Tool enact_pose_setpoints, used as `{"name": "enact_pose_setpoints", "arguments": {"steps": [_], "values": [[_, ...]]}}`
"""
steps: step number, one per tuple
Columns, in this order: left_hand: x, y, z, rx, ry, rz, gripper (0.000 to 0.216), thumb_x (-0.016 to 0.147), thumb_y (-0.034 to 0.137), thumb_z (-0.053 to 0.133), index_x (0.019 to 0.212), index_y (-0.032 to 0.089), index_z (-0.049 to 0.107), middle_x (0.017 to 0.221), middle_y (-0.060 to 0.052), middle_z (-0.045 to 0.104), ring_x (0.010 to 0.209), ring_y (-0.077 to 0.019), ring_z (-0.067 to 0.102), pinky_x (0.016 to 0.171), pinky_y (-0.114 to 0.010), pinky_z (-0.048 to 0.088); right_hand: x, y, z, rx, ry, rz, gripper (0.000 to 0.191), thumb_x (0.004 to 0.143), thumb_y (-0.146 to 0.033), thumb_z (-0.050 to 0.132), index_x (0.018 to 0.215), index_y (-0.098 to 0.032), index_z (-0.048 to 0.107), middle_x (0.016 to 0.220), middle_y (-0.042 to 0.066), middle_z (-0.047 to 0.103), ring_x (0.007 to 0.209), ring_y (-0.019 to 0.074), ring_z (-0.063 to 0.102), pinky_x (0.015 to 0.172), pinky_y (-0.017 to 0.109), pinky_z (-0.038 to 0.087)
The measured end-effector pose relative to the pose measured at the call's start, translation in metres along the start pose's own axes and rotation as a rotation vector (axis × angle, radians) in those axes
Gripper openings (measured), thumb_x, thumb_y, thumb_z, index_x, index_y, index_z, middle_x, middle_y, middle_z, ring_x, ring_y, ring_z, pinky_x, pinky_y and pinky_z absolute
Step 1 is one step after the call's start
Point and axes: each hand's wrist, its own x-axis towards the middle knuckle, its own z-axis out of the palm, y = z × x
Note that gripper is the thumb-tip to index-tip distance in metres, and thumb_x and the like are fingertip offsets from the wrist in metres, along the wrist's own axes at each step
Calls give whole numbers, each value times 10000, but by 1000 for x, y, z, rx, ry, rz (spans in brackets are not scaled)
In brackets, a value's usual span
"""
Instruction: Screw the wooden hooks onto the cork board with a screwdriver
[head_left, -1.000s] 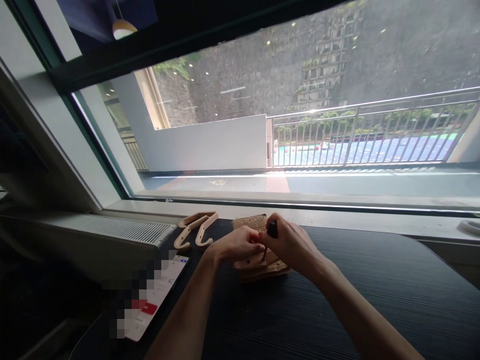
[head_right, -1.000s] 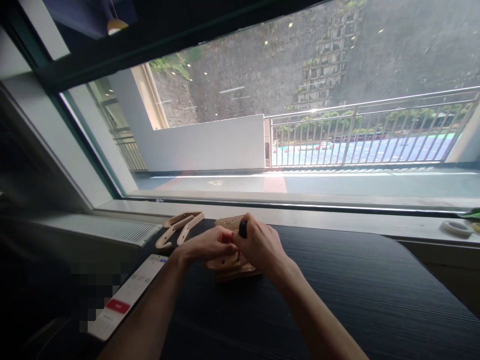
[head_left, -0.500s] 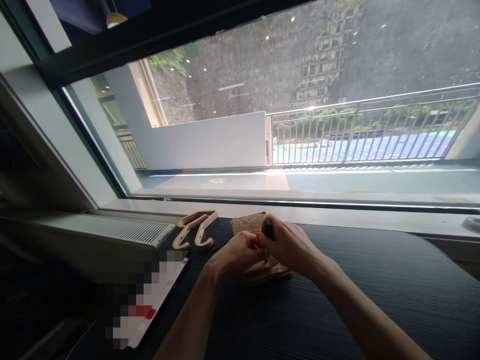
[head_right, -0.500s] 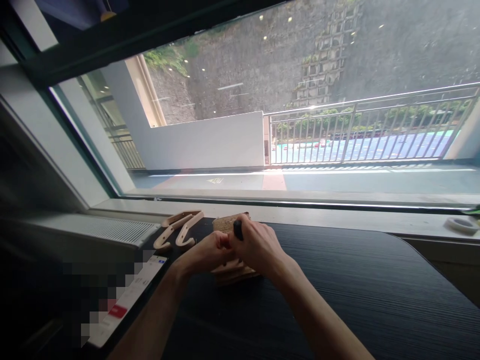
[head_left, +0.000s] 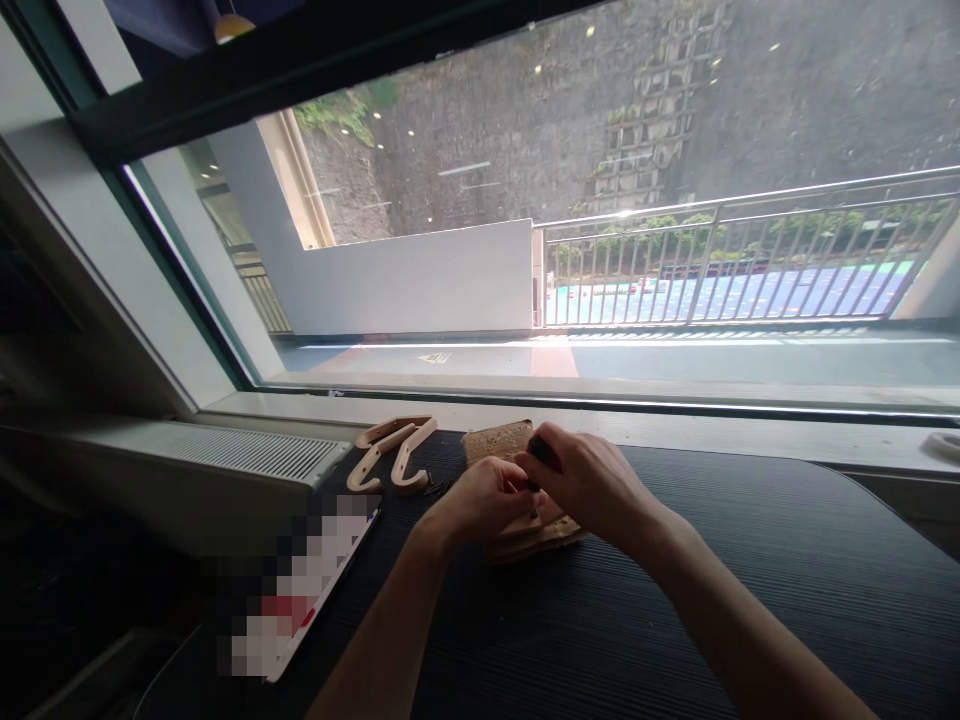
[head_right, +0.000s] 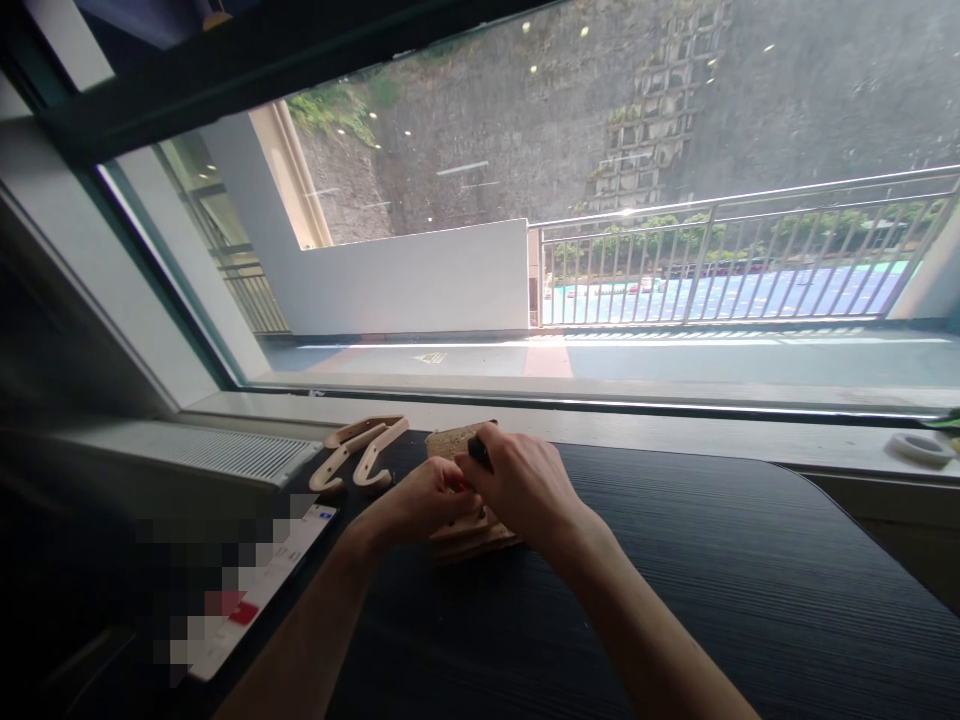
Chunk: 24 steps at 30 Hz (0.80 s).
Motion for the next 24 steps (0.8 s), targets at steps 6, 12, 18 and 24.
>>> {"name": "enact_pose_setpoints", "arguments": {"steps": [6,12,18,24], "values": [[1,-1,0,-58,23,52,244,736,357,572,735,141,685,661,-14,595,600,-134,478,530,-224,335,3,33,-7,109,14,76,446,921,-515,294,895,-215,622,777,35,640,647,149,535,555,249,306],[1,-3,1,-71,79,79,244,716,366,612,738,149,720,681,-27,655,693,-192,565,588,-234,396,6,57,20,319,-199,83,596,925,-548,208,779,-162,637,736,45,650,658,156,565,597,252,389],[0,-3,-1,66,59,37,335,755,427,563,769,128,713,637,-13,589,588,-136,480,503,-224,315,4,55,26,402,-236,30,565,860,-610,350,750,-158,669,643,10,614,561,125,501,536,231,371],[-1,0,-2,128,71,46,310,760,399,541,717,132,692,631,-14,577,606,-138,487,517,-224,322,3,54,31,321,-185,72,599,869,-608,310,713,-167,685,523,-19,511,491,111,421,499,233,302]]}}
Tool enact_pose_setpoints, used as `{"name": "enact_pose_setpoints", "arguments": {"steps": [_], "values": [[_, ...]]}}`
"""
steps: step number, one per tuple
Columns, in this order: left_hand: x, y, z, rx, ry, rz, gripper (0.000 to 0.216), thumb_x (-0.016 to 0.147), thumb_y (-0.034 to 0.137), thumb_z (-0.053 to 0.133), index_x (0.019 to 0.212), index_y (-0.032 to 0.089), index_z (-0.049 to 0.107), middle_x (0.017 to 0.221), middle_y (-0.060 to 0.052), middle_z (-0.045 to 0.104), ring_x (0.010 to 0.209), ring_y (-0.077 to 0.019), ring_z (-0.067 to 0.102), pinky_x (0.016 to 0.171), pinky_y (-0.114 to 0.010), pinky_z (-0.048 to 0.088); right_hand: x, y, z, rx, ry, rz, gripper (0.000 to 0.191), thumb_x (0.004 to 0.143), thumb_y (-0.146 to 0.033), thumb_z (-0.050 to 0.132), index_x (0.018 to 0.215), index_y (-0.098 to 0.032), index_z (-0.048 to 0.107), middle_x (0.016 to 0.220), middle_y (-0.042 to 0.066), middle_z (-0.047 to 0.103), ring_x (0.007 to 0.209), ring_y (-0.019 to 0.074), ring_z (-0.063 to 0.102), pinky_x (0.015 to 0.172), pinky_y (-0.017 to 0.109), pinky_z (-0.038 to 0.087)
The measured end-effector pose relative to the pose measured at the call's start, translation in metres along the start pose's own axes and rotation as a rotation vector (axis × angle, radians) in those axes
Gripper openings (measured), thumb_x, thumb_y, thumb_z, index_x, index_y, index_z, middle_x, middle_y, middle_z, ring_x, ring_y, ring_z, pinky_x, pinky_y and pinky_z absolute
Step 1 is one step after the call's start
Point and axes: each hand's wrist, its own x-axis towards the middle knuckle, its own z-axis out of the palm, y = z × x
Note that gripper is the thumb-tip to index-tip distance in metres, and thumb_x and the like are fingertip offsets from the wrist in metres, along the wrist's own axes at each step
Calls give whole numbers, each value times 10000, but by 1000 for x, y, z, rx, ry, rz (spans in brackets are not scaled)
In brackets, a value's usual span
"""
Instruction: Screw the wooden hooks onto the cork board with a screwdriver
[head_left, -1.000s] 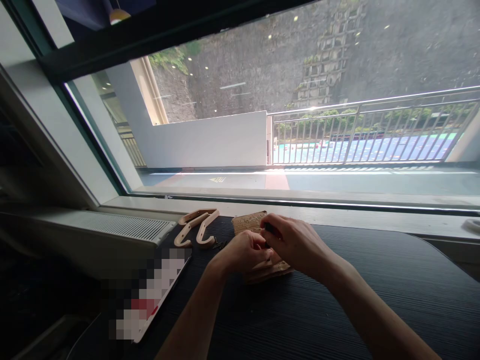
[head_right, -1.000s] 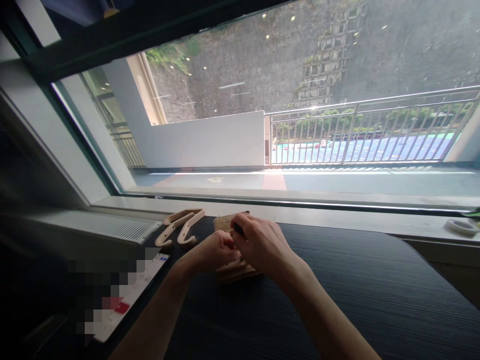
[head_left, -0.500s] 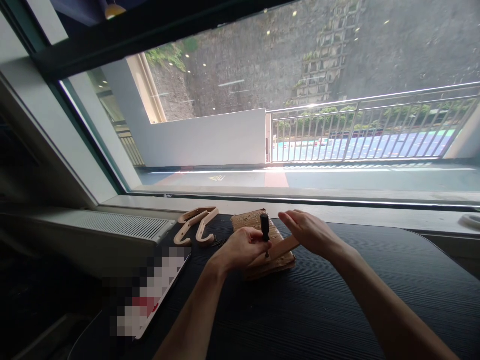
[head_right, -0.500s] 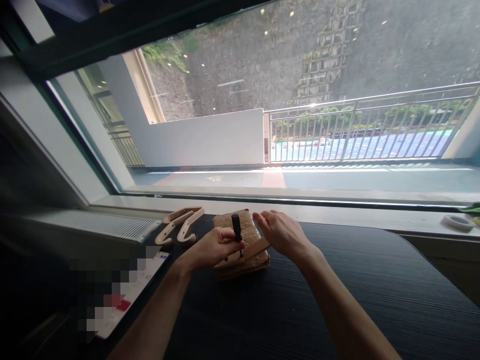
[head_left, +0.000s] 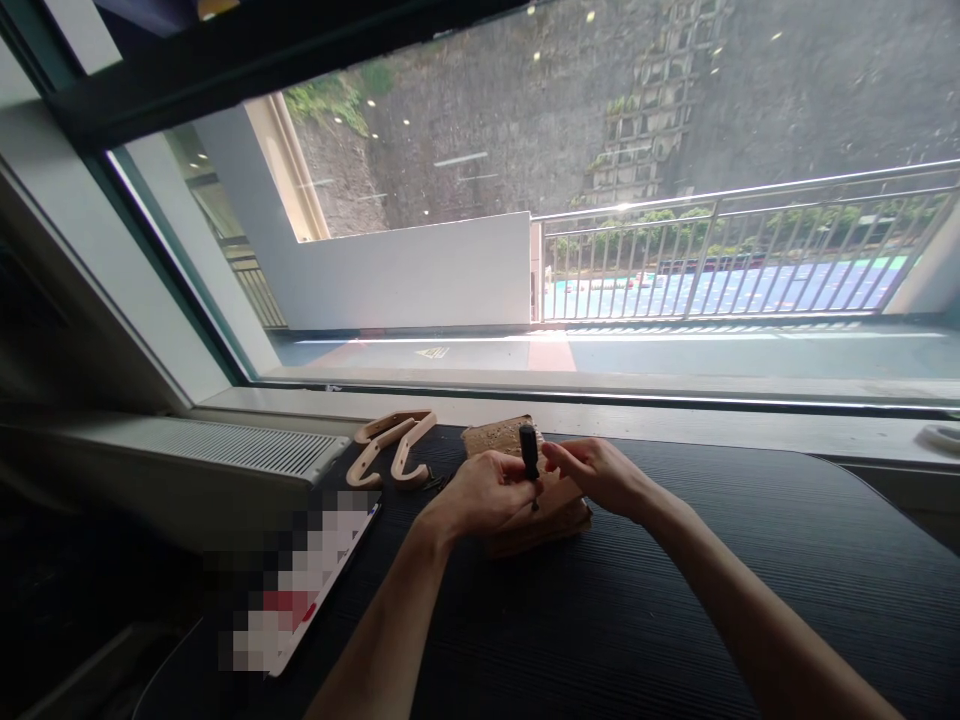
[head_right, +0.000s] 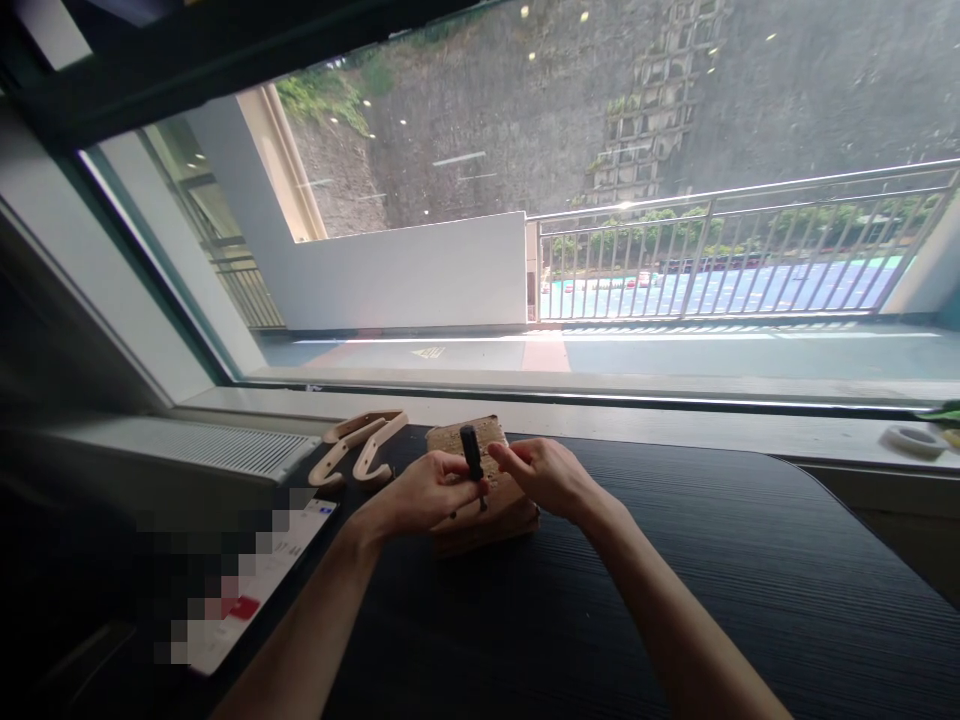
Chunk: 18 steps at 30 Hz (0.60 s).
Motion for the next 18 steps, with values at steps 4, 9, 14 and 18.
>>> {"name": "enact_pose_setpoints", "arguments": {"steps": [4,9,14,18], "values": [[-1,1,1,-46,-22,-1,290,760,363,528,770,137,709,660,-19,609,616,-141,513,534,-223,342,-1,-1,1,-3,35,20,614,870,-618,290,722,-174,687,499,-21,483,474,109,403,478,230,268],[0,-1,4,-91,-26,-17,271,737,321,546,806,125,719,634,-20,617,605,-142,520,552,-223,362,1,2,3,1,111,47,609,866,-623,285,728,-180,681,525,-10,525,480,113,435,481,228,282],[1,-4,5,-112,-62,9,277,762,308,519,839,123,710,671,-19,615,591,-124,496,525,-218,345,6,10,8,-5,197,65,589,845,-630,313,705,-185,671,525,-3,541,493,127,454,483,236,289],[1,1,5,-120,-61,21,274,763,319,534,827,117,708,677,-25,623,603,-129,512,536,-217,363,9,13,12,18,255,76,584,867,-608,283,716,-184,656,571,16,581,518,141,487,507,249,318]]}}
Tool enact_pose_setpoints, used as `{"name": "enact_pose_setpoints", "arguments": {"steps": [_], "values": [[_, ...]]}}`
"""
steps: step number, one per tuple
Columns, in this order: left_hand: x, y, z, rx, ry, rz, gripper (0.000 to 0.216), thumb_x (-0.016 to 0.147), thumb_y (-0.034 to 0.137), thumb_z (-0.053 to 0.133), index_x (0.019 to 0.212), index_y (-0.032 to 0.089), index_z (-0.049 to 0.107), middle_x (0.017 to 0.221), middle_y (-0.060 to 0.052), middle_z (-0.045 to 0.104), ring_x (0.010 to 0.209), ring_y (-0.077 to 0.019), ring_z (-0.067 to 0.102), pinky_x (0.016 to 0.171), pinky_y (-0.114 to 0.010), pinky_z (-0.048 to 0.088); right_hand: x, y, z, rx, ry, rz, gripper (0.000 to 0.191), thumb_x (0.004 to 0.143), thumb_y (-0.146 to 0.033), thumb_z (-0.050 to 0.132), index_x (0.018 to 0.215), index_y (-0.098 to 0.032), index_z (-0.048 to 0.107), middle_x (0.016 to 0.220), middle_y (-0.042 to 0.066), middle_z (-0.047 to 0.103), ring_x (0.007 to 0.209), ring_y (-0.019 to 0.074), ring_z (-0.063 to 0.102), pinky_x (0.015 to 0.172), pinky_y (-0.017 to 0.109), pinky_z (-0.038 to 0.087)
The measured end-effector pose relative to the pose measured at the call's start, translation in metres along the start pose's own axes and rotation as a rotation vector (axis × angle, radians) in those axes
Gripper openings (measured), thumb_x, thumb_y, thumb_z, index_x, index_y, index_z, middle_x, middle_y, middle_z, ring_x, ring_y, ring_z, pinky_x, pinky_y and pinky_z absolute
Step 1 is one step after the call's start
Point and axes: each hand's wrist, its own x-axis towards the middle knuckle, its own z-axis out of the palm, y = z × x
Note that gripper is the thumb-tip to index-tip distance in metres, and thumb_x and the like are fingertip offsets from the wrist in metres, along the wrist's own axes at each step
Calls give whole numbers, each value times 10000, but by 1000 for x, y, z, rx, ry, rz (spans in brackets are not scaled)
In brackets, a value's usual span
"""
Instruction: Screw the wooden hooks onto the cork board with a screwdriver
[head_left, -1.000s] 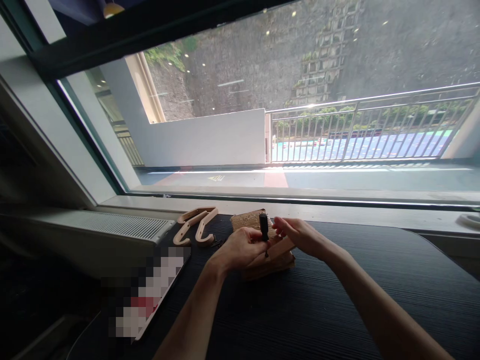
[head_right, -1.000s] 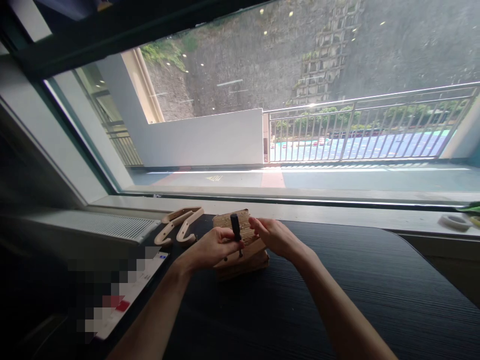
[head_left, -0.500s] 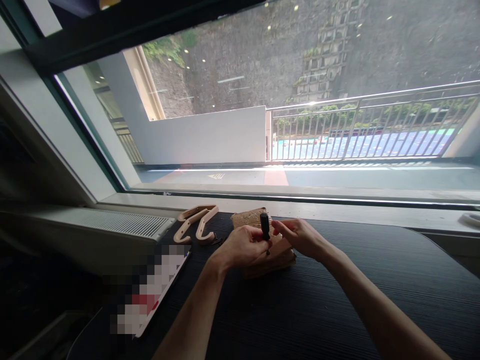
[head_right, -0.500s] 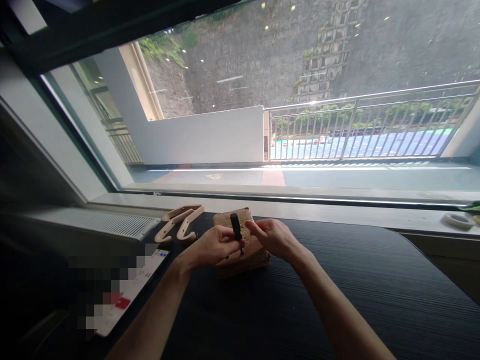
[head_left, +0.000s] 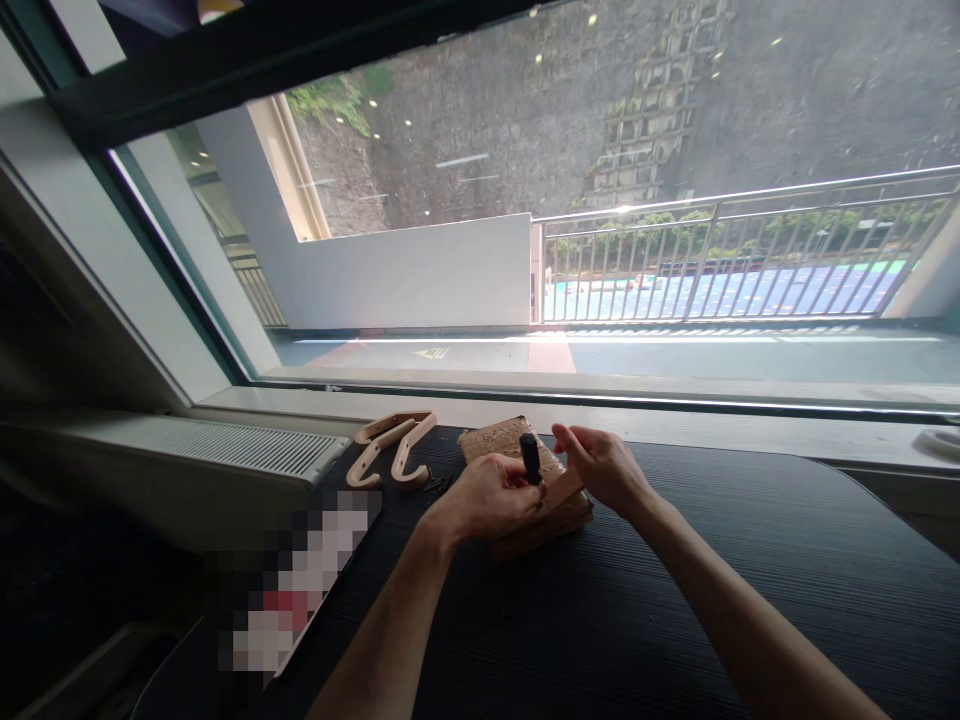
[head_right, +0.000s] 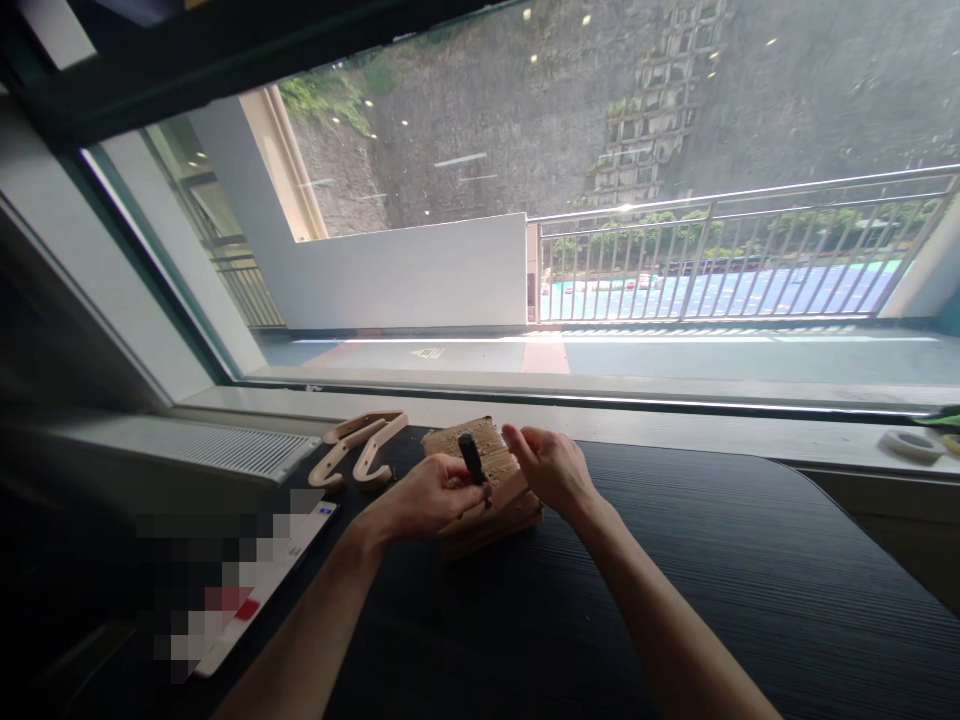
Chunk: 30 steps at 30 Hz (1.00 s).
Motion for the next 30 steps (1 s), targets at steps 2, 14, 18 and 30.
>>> {"name": "enact_pose_setpoints", "arguments": {"steps": [2,14,18,30], "values": [[-1,3,0,11,18,-11,265,756,317,544,812,118,710,671,-26,630,614,-137,527,545,-217,373,0,0,-1,27,-6,-5,579,880,-593,272,719,-181,646,600,22,599,534,144,503,522,253,338],[-4,8,-2,41,25,-17,280,771,329,535,813,111,705,690,-39,642,654,-153,554,574,-221,393,-18,19,5,372,-238,-31,407,819,-542,519,1007,-219,680,1308,75,505,1145,253,498,970,373,379],[-3,7,-2,56,34,0,280,780,336,519,759,114,687,644,-22,604,607,-133,523,551,-220,375,-17,19,10,381,-261,-11,422,810,-540,538,1029,-204,668,1258,91,559,1068,257,557,906,367,434],[0,4,2,9,44,-28,303,759,377,541,757,111,687,584,-15,588,577,-138,514,540,-233,368,-8,18,-13,406,-288,59,635,773,-517,599,1316,-219,457,1203,109,596,1093,249,558,876,395,479]]}}
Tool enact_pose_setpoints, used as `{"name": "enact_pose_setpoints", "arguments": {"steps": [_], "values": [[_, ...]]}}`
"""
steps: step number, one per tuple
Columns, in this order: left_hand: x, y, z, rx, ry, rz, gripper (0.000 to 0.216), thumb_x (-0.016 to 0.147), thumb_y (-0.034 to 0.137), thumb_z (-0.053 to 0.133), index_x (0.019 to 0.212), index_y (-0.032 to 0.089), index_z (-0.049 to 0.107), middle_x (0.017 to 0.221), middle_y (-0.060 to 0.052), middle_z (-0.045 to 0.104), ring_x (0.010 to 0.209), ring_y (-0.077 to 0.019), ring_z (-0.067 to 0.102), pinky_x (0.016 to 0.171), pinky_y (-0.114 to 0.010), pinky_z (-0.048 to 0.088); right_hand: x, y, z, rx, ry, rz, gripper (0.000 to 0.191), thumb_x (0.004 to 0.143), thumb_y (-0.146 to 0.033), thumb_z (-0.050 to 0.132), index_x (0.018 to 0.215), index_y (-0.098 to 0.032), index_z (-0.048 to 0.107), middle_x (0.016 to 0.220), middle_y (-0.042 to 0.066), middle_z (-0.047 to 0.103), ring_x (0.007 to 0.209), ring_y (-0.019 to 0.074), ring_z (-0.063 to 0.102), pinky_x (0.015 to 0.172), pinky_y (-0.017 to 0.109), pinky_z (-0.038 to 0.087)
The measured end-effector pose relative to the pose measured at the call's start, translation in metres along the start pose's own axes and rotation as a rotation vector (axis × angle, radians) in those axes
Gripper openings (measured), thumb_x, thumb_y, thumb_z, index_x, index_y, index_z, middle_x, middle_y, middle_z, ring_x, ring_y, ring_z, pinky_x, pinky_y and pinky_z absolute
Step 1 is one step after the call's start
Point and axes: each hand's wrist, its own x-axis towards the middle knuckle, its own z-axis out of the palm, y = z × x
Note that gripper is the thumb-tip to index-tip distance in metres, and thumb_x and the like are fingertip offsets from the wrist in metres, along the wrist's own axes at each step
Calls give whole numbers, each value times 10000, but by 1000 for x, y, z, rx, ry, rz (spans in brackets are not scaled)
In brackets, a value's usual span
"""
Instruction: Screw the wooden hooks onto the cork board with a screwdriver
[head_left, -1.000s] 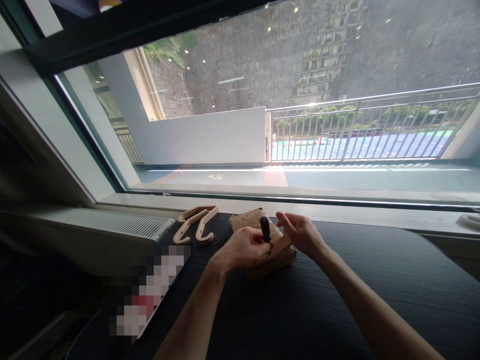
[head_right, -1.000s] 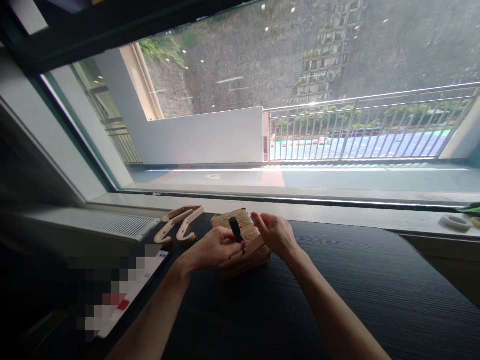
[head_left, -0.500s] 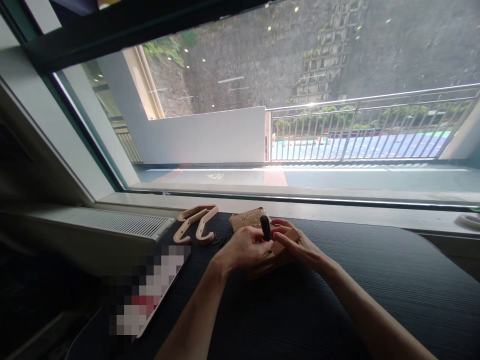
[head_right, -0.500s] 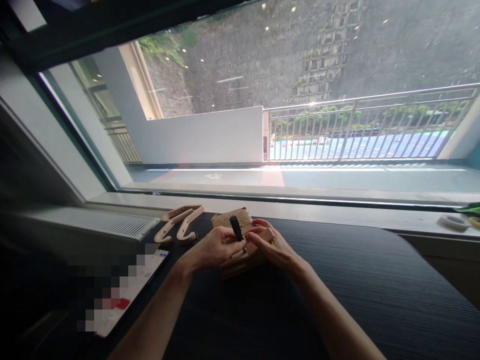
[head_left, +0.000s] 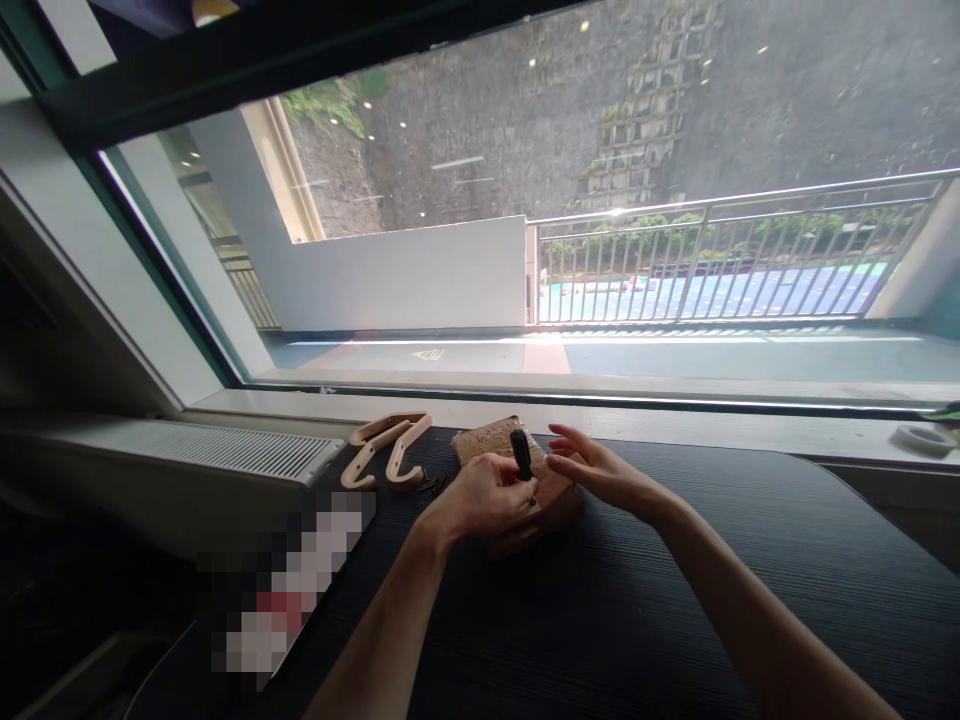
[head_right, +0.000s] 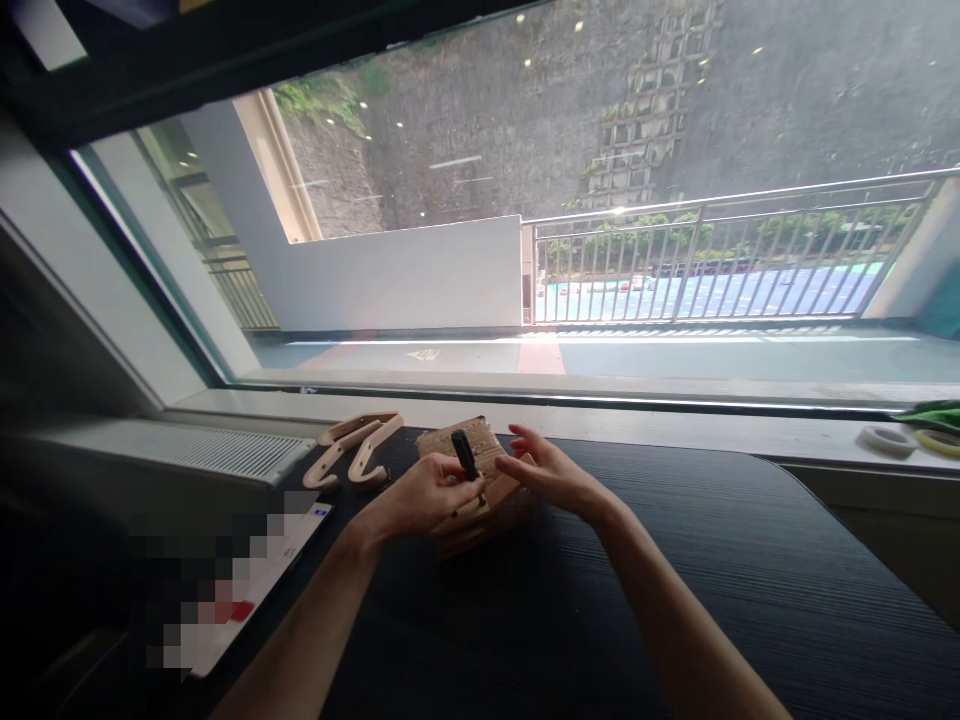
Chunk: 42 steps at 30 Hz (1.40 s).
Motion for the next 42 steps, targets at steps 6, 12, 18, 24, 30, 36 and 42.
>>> {"name": "enact_pose_setpoints", "arguments": {"steps": [6,12,18,24,30,36,42], "values": [[0,-4,-2,69,-16,-19,282,765,368,501,658,133,613,532,27,472,506,-99,389,477,-234,287,-16,-66,4,-187,154,-378,396,870,-382,501,1254,-290,525,1305,61,515,992,192,592,763,322,520],[0,-2,0,167,33,9,222,750,293,468,611,150,566,547,18,484,529,-107,400,493,-245,290,-15,-77,27,-404,120,-470,364,869,-219,452,1207,-257,582,1042,34,677,846,165,615,752,288,477],[-1,0,3,145,82,-4,219,753,336,515,743,151,632,689,-18,612,638,-142,515,564,-246,363,-8,-70,21,-475,198,-389,322,822,-233,518,1125,-273,619,801,-8,694,673,138,604,611,244,429],[-1,-2,3,127,52,38,258,777,339,491,749,143,656,683,-13,605,614,-124,484,582,-240,362,-10,-70,20,-567,288,-397,221,798,-281,581,1012,-259,635,687,-22,663,595,128,577,568,229,383],[-2,2,2,99,28,34,282,775,364,495,763,137,663,634,5,558,581,-112,441,556,-230,345,-9,-66,22,-645,359,-415,195,818,-322,561,987,-251,628,717,-6,673,585,132,571,557,233,358],[-2,2,0,69,-6,1,264,759,296,473,792,138,682,647,0,572,587,-113,442,547,-228,328,-12,-70,26,-619,270,-462,296,869,-269,469,1133,-239,598,885,34,677,698,150,582,604,248,394],[-3,4,2,124,40,-38,247,755,312,491,725,133,659,590,1,536,548,-112,419,538,-233,330,-13,-71,22,-534,226,-455,327,874,-248,451,1163,-249,605,860,20,700,692,146,614,620,243,421]]}}
